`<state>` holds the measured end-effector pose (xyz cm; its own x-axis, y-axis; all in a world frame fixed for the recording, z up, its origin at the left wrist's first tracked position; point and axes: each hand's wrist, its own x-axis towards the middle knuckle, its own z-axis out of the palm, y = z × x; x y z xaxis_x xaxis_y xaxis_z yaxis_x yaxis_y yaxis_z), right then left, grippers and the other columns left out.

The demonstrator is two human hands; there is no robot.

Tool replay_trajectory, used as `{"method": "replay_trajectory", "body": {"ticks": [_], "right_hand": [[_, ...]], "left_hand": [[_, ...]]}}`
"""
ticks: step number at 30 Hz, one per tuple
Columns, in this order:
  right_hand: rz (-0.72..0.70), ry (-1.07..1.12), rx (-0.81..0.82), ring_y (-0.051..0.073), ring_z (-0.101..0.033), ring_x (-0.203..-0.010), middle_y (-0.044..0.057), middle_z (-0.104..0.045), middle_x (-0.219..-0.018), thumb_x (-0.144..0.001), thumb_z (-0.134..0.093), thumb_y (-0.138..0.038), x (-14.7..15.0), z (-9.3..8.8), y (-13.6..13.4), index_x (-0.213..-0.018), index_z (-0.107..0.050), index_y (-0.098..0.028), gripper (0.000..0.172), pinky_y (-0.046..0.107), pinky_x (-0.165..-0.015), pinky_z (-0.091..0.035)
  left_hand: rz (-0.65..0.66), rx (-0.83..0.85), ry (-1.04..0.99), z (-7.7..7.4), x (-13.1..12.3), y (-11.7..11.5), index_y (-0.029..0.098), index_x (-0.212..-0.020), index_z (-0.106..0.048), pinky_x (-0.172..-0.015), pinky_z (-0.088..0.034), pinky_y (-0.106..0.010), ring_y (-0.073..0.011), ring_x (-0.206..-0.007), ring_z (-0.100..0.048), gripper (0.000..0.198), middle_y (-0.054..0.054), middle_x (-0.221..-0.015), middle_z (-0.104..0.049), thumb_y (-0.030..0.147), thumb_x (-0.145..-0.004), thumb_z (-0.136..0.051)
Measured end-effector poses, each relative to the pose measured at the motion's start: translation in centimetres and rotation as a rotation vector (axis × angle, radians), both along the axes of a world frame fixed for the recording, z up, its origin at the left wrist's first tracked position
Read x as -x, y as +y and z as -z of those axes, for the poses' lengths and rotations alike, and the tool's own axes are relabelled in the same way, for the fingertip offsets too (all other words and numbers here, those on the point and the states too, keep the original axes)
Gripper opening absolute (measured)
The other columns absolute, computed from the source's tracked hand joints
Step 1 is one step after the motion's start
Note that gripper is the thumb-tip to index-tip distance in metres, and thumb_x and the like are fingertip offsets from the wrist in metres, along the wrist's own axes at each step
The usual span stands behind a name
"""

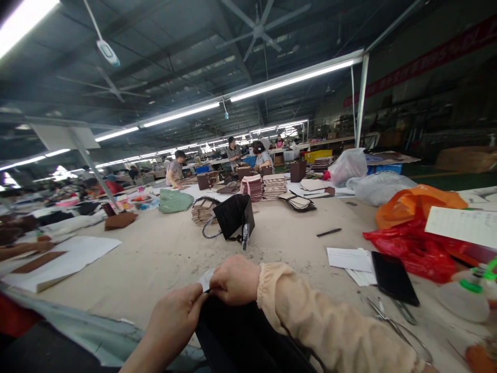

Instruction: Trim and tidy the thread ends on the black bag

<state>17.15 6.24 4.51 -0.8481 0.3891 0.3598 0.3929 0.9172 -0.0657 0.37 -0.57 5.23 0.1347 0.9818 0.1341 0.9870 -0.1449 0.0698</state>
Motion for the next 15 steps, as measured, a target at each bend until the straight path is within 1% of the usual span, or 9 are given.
{"method": "replay_trajectory", "body": {"ticks": [4,10,15], "right_hand": [[0.026,0.0,0.005,0.013,-0.057,-0.068,0.0,-0.065,-0.074,-0.078,-0.053,-0.029,0.15,0.14,-0.01,-0.077,-0.065,-0.02,0.014,0.024,-0.055,-0.032],[0.011,0.013,0.021,0.012,-0.056,-0.068,0.0,-0.065,-0.073,-0.079,-0.053,-0.028,0.05,0.12,-0.15,-0.077,-0.065,-0.02,0.014,0.023,-0.056,-0.033],[0.013,0.012,0.03,0.013,-0.056,-0.067,0.001,-0.065,-0.074,-0.079,-0.052,-0.027,-0.02,0.04,-0.24,-0.077,-0.065,-0.02,0.015,0.023,-0.056,-0.033]], "left_hand": [[-0.013,0.016,0.005,0.15,0.14,-0.04,0.022,-0.071,-0.055,-0.057,-0.029,-0.027,-0.0156,-0.069,-0.06,0.026,-0.001,-0.072,-0.066,0.029,-0.087,-0.037],[-0.035,0.025,0.012,0.05,-0.05,-0.3,0.021,-0.071,-0.054,-0.057,-0.029,-0.026,-0.0152,-0.069,-0.06,0.025,-0.002,-0.072,-0.066,0.029,-0.087,-0.037],[-0.018,0.008,-0.003,0.33,0.04,-0.36,0.021,-0.07,-0.054,-0.057,-0.028,-0.026,-0.0144,-0.068,-0.059,0.025,-0.002,-0.072,-0.066,0.029,-0.087,-0.037]]}}
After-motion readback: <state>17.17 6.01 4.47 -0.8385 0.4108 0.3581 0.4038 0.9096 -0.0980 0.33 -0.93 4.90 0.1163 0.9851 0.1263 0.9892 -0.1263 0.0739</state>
